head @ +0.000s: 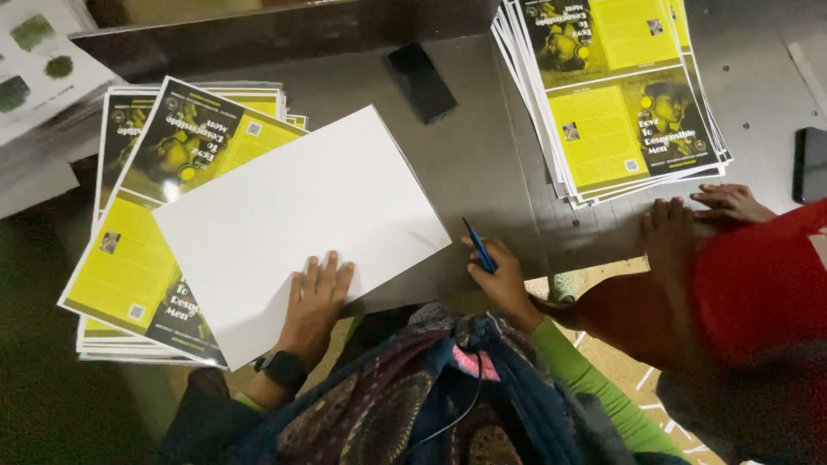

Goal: Trimming the white margins from printed book covers using a utility knife on a metal workbench.

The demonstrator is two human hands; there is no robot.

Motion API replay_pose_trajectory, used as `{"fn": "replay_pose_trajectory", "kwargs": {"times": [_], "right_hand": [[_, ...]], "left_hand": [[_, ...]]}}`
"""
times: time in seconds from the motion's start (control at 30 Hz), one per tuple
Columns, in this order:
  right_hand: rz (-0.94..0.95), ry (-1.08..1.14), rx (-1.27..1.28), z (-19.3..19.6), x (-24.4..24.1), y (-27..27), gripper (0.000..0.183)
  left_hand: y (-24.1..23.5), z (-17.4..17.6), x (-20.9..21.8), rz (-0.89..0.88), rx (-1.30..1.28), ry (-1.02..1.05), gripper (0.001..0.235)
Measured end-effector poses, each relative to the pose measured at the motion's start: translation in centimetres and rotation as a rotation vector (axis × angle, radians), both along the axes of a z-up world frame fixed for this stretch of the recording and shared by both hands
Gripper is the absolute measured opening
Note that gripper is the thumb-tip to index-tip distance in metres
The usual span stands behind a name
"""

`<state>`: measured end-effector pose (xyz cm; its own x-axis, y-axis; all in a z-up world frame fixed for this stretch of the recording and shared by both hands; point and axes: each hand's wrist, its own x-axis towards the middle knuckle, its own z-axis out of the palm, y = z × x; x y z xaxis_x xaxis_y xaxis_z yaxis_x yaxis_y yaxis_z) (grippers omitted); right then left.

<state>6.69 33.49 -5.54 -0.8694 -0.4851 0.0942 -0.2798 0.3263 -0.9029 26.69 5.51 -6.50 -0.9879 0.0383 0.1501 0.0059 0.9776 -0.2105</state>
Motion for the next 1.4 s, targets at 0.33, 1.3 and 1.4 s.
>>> {"fn": "replay_pose_trajectory", "kwargs": {"times": [0.33,1.3,1.4], "right_hand": [[-0.050,-0.232,-0.095,0.5,0.4,-2.5,0.045],[0.107,-0.147,-0.499,18.4,0.2,-5.1,0.003],[0.140,-0.165,-0.492,18.0,-0.2,-4.6,0.004]], "left_hand": [[-5.3,0.8,3.0,0.050,0.331,-0.629,0.089],[2.2,27.0,-4.4,0.243,0.852,0.024,0.016],[1.1,28.3,-4.7,0.367,0.885,-0.044,0.020]]}}
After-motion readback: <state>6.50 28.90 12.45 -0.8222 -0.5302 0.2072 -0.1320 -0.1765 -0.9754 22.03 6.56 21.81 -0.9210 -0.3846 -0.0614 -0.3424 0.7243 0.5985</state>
